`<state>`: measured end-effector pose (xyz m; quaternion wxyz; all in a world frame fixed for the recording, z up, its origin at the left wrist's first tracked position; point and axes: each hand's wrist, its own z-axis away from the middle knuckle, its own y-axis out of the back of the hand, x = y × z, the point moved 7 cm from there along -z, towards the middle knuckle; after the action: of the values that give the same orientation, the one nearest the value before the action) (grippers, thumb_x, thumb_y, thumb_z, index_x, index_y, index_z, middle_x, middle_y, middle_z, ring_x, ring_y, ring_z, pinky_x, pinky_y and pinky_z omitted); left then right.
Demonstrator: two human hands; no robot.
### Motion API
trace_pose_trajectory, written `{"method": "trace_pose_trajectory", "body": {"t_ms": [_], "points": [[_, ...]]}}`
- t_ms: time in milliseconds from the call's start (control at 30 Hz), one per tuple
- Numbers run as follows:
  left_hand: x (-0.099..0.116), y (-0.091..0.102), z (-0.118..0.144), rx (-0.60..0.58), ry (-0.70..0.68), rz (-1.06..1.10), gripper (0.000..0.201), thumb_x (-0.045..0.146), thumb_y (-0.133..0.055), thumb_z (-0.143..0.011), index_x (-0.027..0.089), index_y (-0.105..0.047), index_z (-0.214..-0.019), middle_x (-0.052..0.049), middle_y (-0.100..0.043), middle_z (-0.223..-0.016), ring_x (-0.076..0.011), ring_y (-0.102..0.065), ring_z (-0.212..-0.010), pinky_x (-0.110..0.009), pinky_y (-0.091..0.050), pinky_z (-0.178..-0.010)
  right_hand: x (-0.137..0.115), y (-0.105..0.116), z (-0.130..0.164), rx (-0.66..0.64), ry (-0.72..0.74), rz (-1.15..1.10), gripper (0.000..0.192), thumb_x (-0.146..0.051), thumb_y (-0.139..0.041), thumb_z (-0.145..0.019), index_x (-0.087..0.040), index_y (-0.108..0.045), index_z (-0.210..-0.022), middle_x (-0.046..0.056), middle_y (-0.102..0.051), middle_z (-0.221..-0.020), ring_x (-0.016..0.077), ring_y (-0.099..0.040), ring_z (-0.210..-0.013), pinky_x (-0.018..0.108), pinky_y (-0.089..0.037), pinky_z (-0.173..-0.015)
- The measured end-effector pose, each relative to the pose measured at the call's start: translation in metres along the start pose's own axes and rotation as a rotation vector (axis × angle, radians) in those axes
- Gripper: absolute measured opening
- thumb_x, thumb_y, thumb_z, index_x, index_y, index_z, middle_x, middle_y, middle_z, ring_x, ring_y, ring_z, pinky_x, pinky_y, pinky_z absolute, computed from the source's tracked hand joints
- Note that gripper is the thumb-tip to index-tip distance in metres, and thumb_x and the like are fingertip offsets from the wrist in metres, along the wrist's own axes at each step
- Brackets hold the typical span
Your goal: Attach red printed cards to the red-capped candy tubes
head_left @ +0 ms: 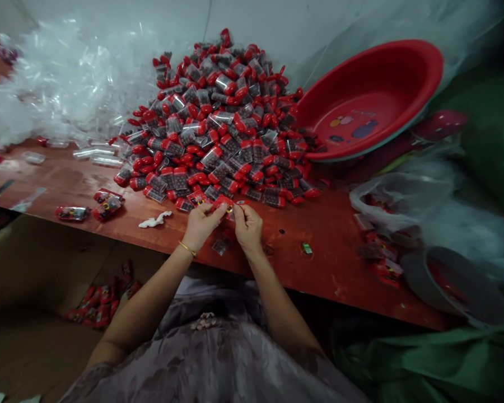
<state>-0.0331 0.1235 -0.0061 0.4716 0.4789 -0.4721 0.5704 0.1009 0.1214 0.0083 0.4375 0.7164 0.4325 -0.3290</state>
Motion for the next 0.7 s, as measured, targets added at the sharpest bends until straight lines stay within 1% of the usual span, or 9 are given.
{"method": "trace_pose_trajectory", "body": {"t_ms": [100, 200, 300, 400, 467, 500, 567, 600, 700], "points": [[-0.004, -0.004, 0.006, 0.026, 0.108, 0.226, 0.035, 0.043, -0.078, -0.053, 0.013, -0.065, -0.063, 0.002, -0.059, -0.056, -0.0073, -0.051, -0.052, -0.02, -0.04, -0.051, 0.0, -0.003, 0.002, -0.029, 0.017, -0.031, 0.031, -0.041, -0.042, -0.088, -0.02, -0.057, -0.072, 0.001, -0.057, -0.066, 0.0141, -0.053, -0.064, 0.026, -0.043, -0.065], [-0.006, 0.002, 0.007, 0.102, 0.134, 0.326, 0.038, 0.041, -0.082, -0.045, 0.012, -0.065, -0.062, 0.002, -0.06, -0.057, -0.0062, -0.051, -0.052, -0.02, -0.041, -0.053, 0.015, -0.006, -0.001, -0.139, 0.065, -0.012, 0.035, -0.041, -0.035, -0.09, -0.02, -0.061, -0.081, 0.002, -0.063, -0.075, 0.0155, -0.057, -0.072, 0.028, -0.044, -0.07], [-0.005, 0.016, 0.007, 0.193, 0.117, 0.346, 0.038, 0.041, -0.083, -0.043, 0.012, -0.061, -0.053, 0.004, -0.056, -0.051, -0.004, -0.045, -0.047, -0.018, -0.037, -0.049, 0.038, 0.004, -0.009, -0.249, 0.09, 0.172, 0.043, -0.039, -0.026, -0.093, -0.019, -0.063, -0.087, 0.006, -0.067, -0.088, 0.0185, -0.059, -0.084, 0.032, -0.043, -0.079], [-0.007, 0.033, 0.011, 0.258, 0.133, 0.373, 0.043, 0.041, -0.084, -0.04, 0.013, -0.052, -0.045, 0.006, -0.05, -0.044, -0.0034, -0.043, -0.045, -0.018, -0.037, -0.048, 0.045, 0.032, -0.01, -0.156, 0.088, 0.439, 0.039, -0.042, -0.034, -0.09, -0.016, -0.063, -0.088, 0.01, -0.068, -0.09, 0.0214, -0.058, -0.085, 0.035, -0.041, -0.081], [-0.009, 0.04, 0.017, 0.254, 0.162, 0.387, 0.044, 0.043, -0.084, -0.041, 0.014, -0.052, -0.047, 0.006, -0.049, -0.044, -0.0043, -0.045, -0.044, -0.019, -0.039, -0.049, 0.034, 0.046, 0.002, -0.088, 0.068, 0.571, 0.04, -0.046, -0.037, -0.089, -0.016, -0.063, -0.084, 0.011, -0.068, -0.087, 0.0216, -0.058, -0.083, 0.033, -0.041, -0.078], [-0.01, 0.042, 0.02, 0.252, 0.176, 0.387, 0.043, 0.043, -0.084, -0.042, 0.014, -0.053, -0.049, 0.006, -0.05, -0.045, -0.0047, -0.046, -0.044, -0.019, -0.039, -0.049, 0.028, 0.046, 0.011, -0.105, 0.025, 0.636, 0.043, -0.049, -0.037, -0.09, -0.018, -0.063, -0.077, 0.009, -0.068, -0.08, 0.021, -0.058, -0.079, 0.032, -0.041, -0.074], [-0.013, 0.046, 0.026, 0.261, 0.196, 0.381, 0.043, 0.044, -0.083, -0.042, 0.013, -0.055, -0.054, 0.006, -0.053, -0.047, -0.0051, -0.048, -0.044, -0.019, -0.039, -0.049, 0.022, 0.035, 0.034, -0.241, -0.131, 0.757, 0.052, -0.057, -0.034, -0.089, -0.019, -0.059, -0.064, 0.007, -0.064, -0.065, 0.0196, -0.059, -0.067, 0.029, -0.039, -0.063], [-0.016, 0.047, 0.029, 0.263, 0.209, 0.383, 0.043, 0.044, -0.083, -0.043, 0.013, -0.056, -0.056, 0.005, -0.054, -0.048, -0.0052, -0.048, -0.044, -0.019, -0.039, -0.048, 0.018, 0.027, 0.045, -0.305, -0.195, 0.806, 0.054, -0.062, -0.034, -0.086, -0.019, -0.058, -0.065, 0.007, -0.063, -0.063, 0.02, -0.06, -0.065, 0.029, -0.038, -0.061], [-0.021, 0.045, 0.035, 0.239, 0.256, 0.411, 0.043, 0.042, -0.084, -0.043, 0.013, -0.058, -0.061, 0.004, -0.058, -0.053, -0.0055, -0.051, -0.045, -0.019, -0.039, -0.048, 0.006, 0.003, 0.064, -0.402, -0.244, 0.894, 0.058, -0.07, -0.041, -0.079, -0.015, -0.059, -0.085, 0.012, -0.066, -0.081, 0.0244, -0.063, -0.075, 0.03, -0.039, -0.059]]}}
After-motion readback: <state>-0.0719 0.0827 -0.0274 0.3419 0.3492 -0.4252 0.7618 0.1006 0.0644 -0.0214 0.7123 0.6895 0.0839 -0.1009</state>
